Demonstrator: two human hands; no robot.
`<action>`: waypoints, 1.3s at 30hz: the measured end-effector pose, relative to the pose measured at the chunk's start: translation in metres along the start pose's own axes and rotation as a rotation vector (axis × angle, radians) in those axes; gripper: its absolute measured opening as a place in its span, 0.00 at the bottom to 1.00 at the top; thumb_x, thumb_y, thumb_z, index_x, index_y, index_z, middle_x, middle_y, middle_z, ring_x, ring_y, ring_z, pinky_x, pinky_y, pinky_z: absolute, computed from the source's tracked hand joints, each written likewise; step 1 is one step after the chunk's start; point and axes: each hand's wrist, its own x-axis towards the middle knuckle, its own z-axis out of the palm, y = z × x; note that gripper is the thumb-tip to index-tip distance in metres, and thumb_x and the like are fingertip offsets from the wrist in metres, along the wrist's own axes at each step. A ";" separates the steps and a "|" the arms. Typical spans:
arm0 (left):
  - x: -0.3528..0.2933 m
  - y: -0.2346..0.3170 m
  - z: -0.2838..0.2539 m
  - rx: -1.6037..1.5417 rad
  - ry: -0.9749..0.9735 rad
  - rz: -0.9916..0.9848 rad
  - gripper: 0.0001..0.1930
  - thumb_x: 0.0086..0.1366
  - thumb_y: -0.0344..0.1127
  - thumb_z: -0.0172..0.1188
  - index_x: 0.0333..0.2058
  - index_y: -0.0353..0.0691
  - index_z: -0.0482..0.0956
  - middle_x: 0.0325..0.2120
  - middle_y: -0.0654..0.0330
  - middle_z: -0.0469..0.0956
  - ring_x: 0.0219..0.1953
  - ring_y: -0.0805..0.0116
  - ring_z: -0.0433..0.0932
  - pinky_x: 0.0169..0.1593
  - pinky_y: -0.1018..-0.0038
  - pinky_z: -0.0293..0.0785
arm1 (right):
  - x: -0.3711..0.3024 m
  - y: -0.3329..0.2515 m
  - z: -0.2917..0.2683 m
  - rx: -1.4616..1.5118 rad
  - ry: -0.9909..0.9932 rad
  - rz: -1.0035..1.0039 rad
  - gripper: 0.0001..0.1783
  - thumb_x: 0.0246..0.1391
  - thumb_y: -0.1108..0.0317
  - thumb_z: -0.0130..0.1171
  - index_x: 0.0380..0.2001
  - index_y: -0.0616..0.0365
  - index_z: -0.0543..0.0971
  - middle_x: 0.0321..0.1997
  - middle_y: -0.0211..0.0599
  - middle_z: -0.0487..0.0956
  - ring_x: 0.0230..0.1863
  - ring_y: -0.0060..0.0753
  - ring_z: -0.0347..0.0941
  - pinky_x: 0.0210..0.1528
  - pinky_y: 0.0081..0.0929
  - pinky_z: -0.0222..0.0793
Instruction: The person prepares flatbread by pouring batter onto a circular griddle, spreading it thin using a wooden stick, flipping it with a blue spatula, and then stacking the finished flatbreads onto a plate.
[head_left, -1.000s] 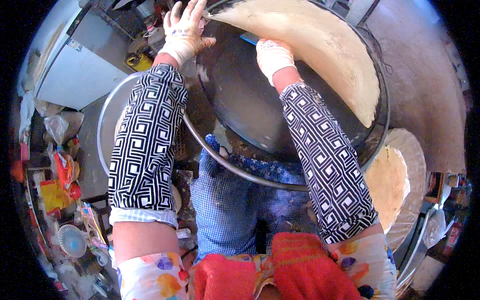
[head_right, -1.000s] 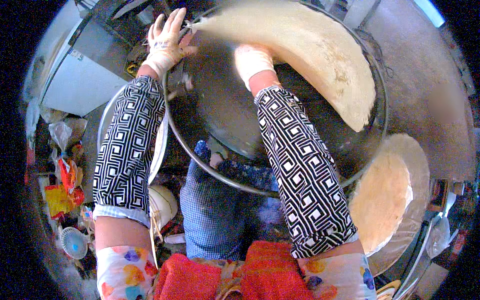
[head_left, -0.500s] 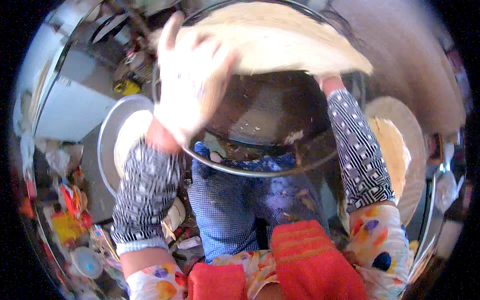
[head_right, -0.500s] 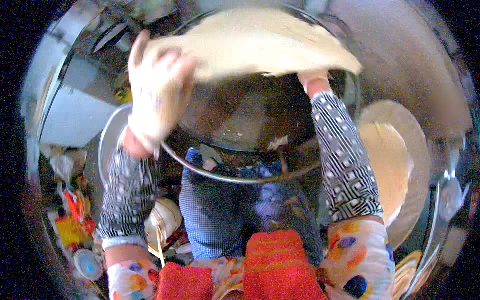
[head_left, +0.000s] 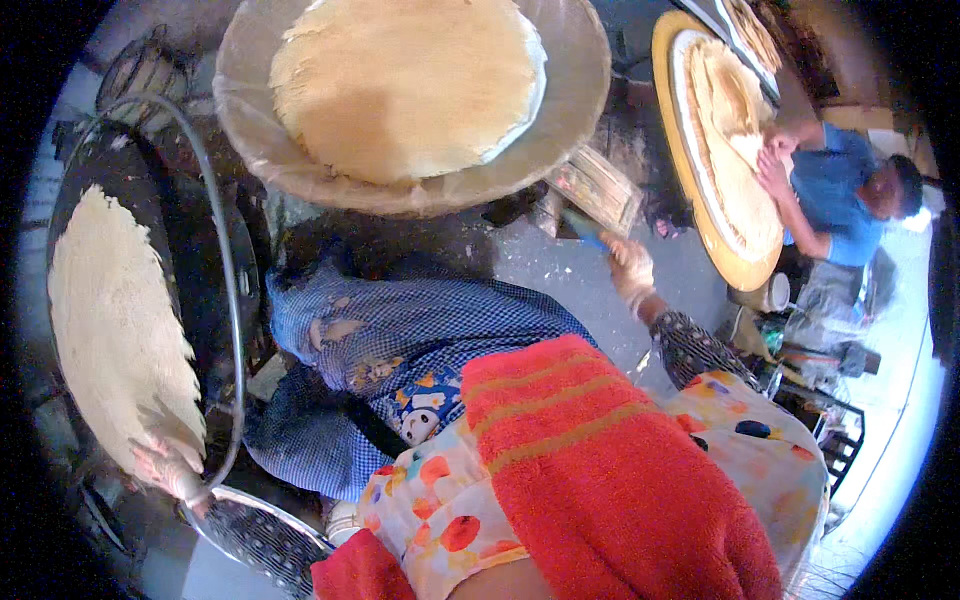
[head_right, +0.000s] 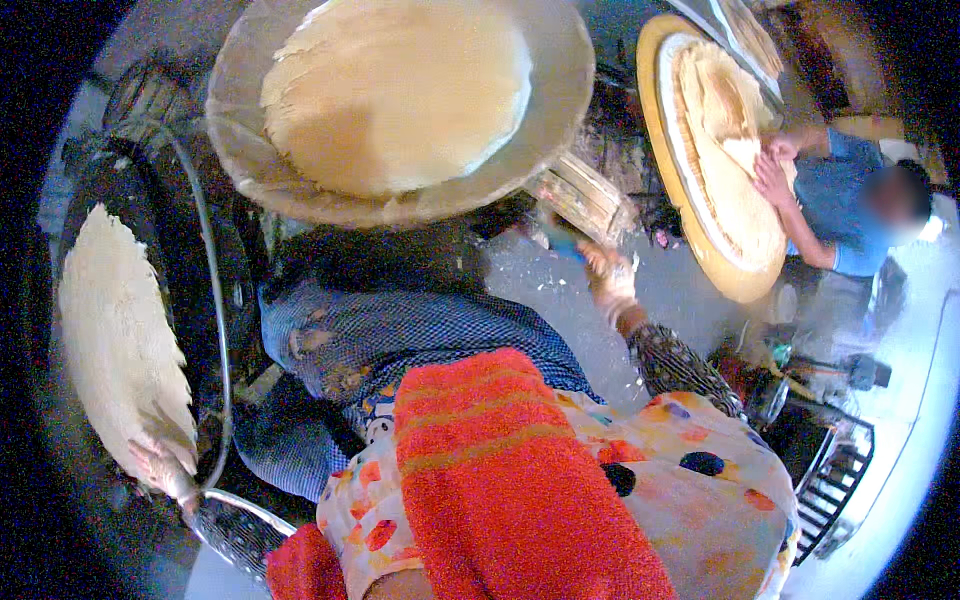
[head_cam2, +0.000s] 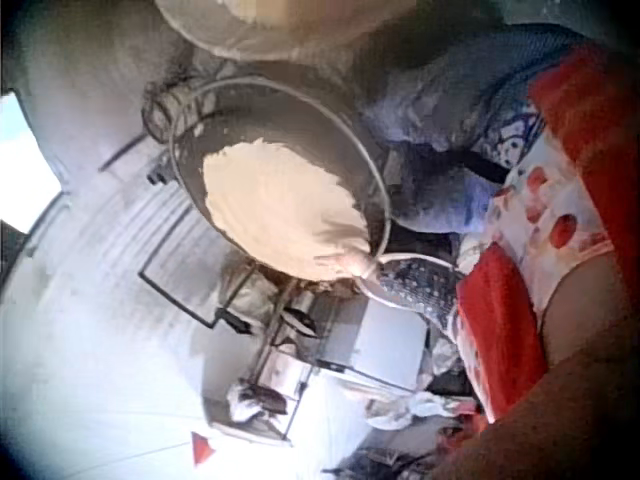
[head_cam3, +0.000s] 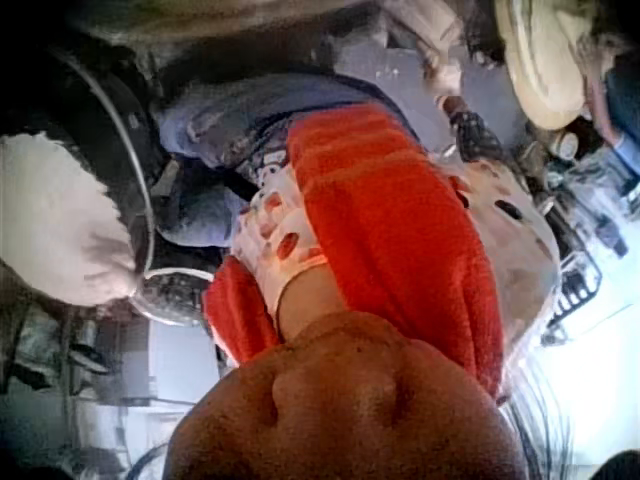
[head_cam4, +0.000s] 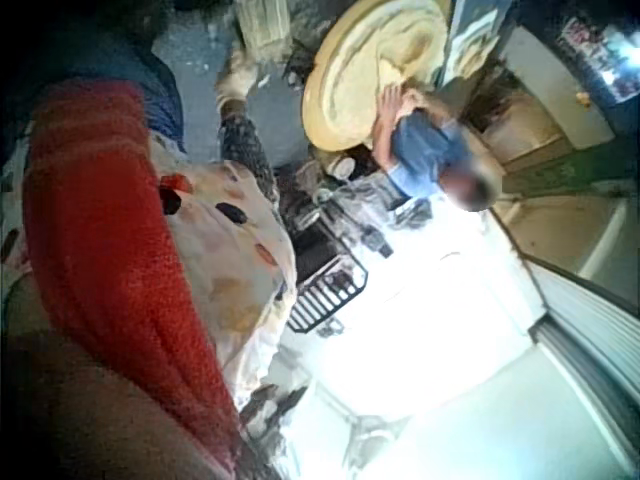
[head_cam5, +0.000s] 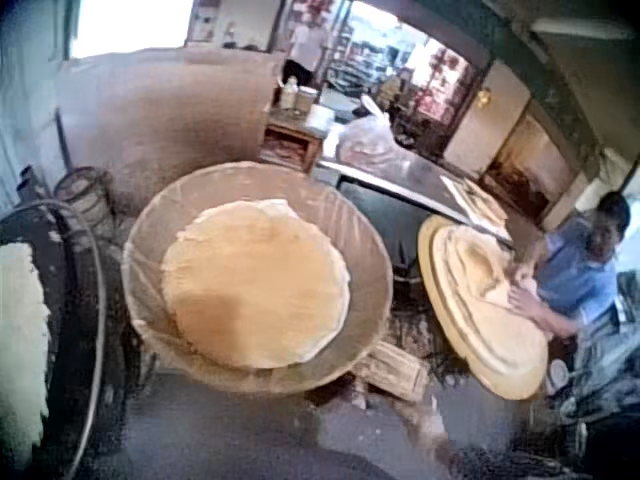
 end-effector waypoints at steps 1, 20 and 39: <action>0.050 0.029 -0.025 0.003 -0.089 -0.056 0.37 0.69 0.63 0.34 0.68 0.46 0.48 0.68 0.51 0.51 0.69 0.55 0.53 0.69 0.53 0.47 | 0.012 -0.004 -0.002 -0.134 0.174 -0.024 0.24 0.48 0.75 0.55 0.51 0.47 0.75 0.47 0.45 0.78 0.48 0.53 0.73 0.49 0.46 0.69; 0.066 0.160 -0.035 -0.101 -0.331 -0.303 0.48 0.61 0.75 0.32 0.69 0.46 0.44 0.70 0.47 0.43 0.72 0.49 0.39 0.67 0.42 0.33 | 0.188 -0.207 0.005 0.773 0.305 0.893 0.41 0.53 0.57 0.61 0.63 0.68 0.56 0.64 0.58 0.65 0.63 0.53 0.63 0.66 0.38 0.56; 0.080 0.152 -0.029 0.061 -0.402 -0.391 0.47 0.60 0.78 0.26 0.69 0.52 0.44 0.70 0.54 0.46 0.71 0.53 0.43 0.67 0.40 0.33 | 0.157 -0.019 0.056 -0.600 -0.079 0.349 0.49 0.49 0.62 0.61 0.69 0.56 0.45 0.69 0.69 0.49 0.68 0.70 0.49 0.61 0.69 0.50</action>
